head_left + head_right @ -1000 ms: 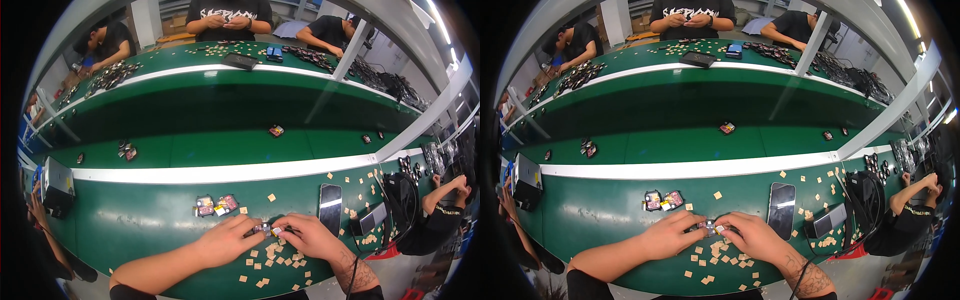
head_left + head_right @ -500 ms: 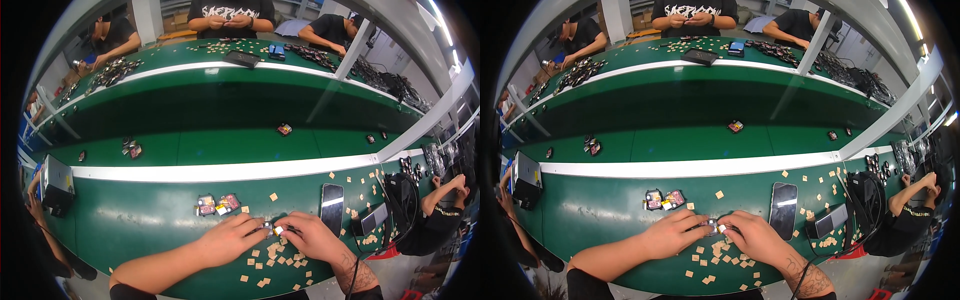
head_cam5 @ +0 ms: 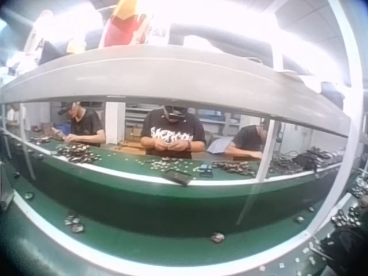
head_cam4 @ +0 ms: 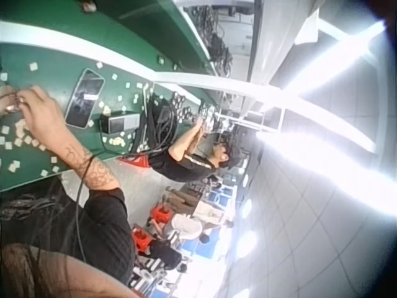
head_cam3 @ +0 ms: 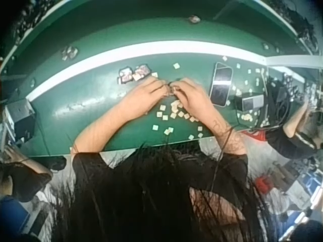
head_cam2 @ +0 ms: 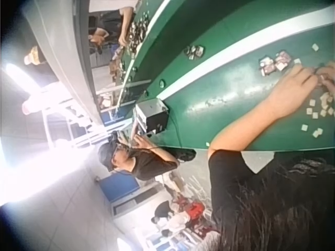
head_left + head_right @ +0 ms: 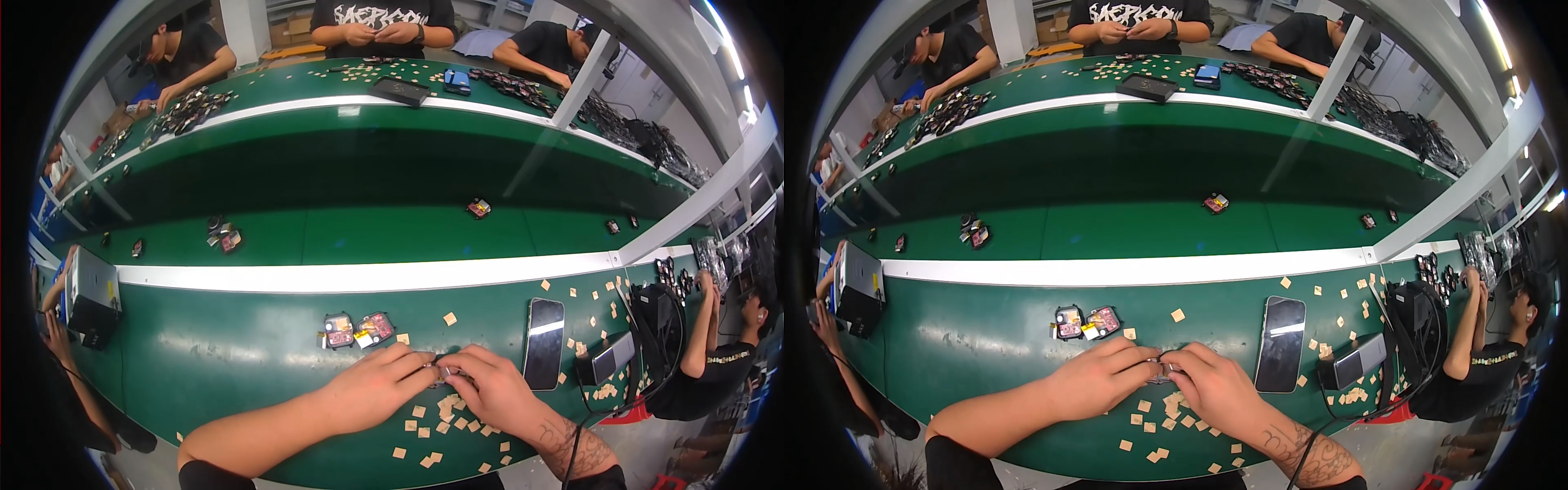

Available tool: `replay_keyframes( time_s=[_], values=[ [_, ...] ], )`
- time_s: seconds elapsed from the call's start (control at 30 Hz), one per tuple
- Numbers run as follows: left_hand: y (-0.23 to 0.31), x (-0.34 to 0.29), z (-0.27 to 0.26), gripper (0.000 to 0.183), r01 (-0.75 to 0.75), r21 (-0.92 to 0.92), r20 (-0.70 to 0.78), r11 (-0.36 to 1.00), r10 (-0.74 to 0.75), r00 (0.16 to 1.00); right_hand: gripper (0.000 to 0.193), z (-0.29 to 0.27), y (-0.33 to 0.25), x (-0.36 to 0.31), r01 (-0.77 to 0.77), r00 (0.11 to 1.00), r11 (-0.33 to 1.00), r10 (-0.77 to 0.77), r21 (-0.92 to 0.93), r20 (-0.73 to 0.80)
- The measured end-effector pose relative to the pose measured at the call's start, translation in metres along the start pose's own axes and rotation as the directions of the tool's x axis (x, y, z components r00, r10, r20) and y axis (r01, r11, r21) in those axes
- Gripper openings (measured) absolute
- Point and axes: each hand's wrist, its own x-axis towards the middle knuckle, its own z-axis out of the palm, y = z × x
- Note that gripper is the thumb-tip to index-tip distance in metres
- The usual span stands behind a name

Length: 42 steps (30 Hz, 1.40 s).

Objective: Assembling small electronic sensor modules on a production line by applying components and labels.

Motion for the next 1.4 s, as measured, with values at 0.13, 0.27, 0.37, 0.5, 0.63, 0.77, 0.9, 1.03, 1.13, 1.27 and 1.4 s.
replay_keyframes(
  time_s=[0.13,0.27,0.37,0.5,0.63,0.77,0.9,1.03,1.13,1.27,1.4],
  values=[
    [0.001,0.003,-0.002,0.039,0.026,-0.086,-0.031,0.996,-0.029,0.999,0.023,0.01,0.005,-0.003,0.028,0.999,0.999,-0.026,0.037,-0.045],
    [0.002,0.003,-0.003,0.039,0.035,-0.114,-0.036,0.993,-0.039,0.999,0.022,0.011,0.003,-0.003,-0.027,0.998,0.997,0.031,0.07,-0.06],
    [0.003,0.003,-0.003,0.039,0.043,-0.12,-0.039,0.992,-0.048,0.998,0.022,0.011,-0.003,-0.004,-0.04,0.996,0.998,0.043,0.051,-0.073],
    [0.004,0.003,-0.002,0.039,0.046,-0.121,-0.05,0.992,-0.052,0.997,0.023,0.013,-0.01,-0.004,-0.043,0.993,0.999,0.04,-0.021,-0.111],
    [0.004,0.002,-0.001,0.04,0.052,-0.121,-0.059,0.991,-0.059,0.996,0.023,0.015,-0.011,-0.004,-0.039,0.993,0.999,0.035,-0.032,-0.115],
    [0.006,0.003,-0.002,0.04,0.045,-0.102,-0.058,0.994,-0.051,0.997,0.021,0.014,-0.013,-0.004,-0.068,0.991,0.997,0.064,-0.031,-0.115],
    [0.006,0.002,0.0,0.04,0.061,-0.121,-0.055,0.991,-0.068,0.996,0.019,0.016,-0.014,-0.003,-0.062,0.989,0.997,0.054,-0.052,-0.138],
    [0.007,0.001,0.001,0.041,0.072,-0.129,-0.056,0.989,-0.08,0.995,0.019,0.015,-0.017,-0.001,-0.076,0.989,0.995,0.067,-0.067,-0.132],
    [0.008,0.003,0.0,0.042,0.065,-0.122,-0.072,0.99,-0.074,0.995,0.018,0.016,-0.02,0.002,-0.118,0.979,0.992,0.111,-0.031,-0.17],
    [0.011,0.002,0.001,0.044,0.077,-0.112,-0.069,0.991,-0.085,0.994,0.01,0.017,-0.016,0.005,-0.103,0.984,0.991,0.088,-0.089,-0.157],
    [0.013,0.0,0.004,0.043,0.094,-0.098,-0.111,0.991,-0.104,0.988,0.013,0.013,-0.015,-0.001,-0.098,0.975,0.993,0.11,0.07,-0.195]
  ],
)
